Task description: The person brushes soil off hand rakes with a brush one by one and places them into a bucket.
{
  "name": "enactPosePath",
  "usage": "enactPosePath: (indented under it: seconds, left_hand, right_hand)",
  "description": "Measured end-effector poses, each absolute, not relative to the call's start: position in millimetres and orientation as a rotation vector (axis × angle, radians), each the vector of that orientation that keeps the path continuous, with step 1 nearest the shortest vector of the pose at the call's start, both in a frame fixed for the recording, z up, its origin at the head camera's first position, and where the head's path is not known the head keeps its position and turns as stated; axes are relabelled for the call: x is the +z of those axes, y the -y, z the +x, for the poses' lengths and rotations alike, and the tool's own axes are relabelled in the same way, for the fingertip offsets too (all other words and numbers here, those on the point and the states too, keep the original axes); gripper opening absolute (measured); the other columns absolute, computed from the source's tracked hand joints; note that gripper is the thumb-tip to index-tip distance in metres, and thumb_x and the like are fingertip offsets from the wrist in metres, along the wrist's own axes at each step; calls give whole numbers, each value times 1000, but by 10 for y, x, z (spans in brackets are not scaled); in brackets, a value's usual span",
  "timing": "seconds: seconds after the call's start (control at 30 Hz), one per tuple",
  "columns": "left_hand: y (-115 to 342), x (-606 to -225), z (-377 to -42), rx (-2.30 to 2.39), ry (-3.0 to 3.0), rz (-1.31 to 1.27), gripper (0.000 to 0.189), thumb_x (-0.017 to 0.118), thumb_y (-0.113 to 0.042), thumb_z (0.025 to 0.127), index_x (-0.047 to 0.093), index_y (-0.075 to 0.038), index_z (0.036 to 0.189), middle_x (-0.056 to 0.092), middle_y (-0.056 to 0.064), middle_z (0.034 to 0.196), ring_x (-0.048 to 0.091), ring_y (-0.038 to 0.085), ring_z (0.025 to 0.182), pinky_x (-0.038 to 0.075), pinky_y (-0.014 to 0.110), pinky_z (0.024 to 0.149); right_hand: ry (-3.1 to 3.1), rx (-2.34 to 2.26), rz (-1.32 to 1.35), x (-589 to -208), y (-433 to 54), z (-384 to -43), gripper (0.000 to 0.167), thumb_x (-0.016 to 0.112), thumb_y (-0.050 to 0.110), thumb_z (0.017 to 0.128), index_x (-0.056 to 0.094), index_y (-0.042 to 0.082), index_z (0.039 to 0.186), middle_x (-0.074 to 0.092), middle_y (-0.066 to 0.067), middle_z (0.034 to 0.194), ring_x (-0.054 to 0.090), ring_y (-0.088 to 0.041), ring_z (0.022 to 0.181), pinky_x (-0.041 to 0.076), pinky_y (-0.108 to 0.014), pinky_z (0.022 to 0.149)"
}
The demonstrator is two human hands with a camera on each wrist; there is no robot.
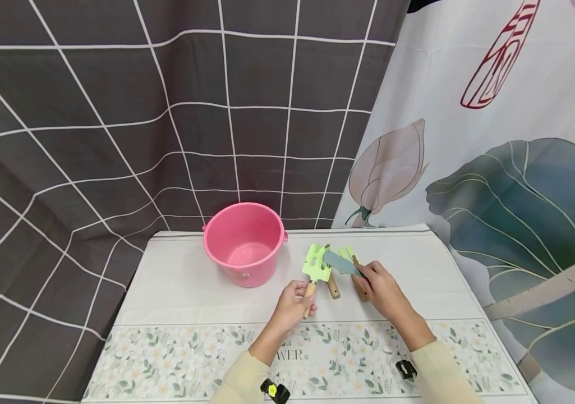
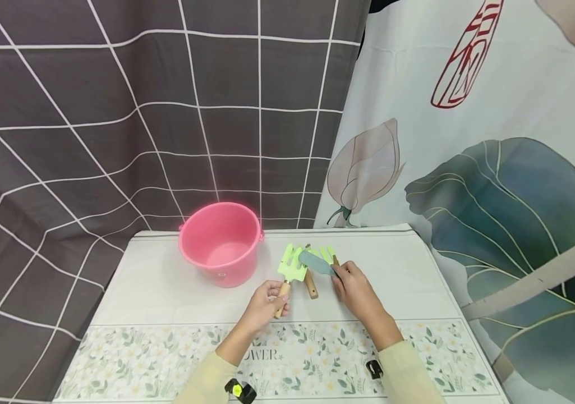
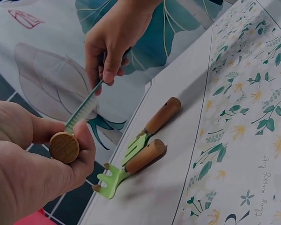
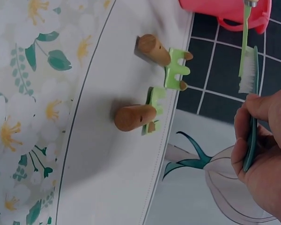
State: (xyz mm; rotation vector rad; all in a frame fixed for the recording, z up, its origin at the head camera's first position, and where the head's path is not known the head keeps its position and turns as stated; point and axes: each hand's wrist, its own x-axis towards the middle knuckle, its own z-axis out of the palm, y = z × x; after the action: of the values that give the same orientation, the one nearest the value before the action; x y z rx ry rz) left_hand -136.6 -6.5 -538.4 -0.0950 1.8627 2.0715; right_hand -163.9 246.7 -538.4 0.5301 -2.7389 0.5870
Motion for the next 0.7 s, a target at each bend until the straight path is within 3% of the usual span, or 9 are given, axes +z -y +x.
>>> enactPosePath:
  seconds: [0.37,0.7]
  left_hand:
    - [57,-5395,-1362,2080,-1870,-90,37,57,4,100,47,10,135,55,17,111,62,15,76,65,29,72]
    - [84,-5381,-1396,2065,-1907,-73,37,57,4,100,46,11,135,57,17,108,62,15,76,67,36,76]
  right_hand:
    - [2755,618,484,-5329,-2497,-1671,31,67,5,99,67,-5,129,61,-14,101,63,-22,85,59,-38,67]
    - [2775,670,606,-5333,-2419,-1552,30,70,4,97,69,-3,125,62,-8,102,56,-12,82,54,-27,63]
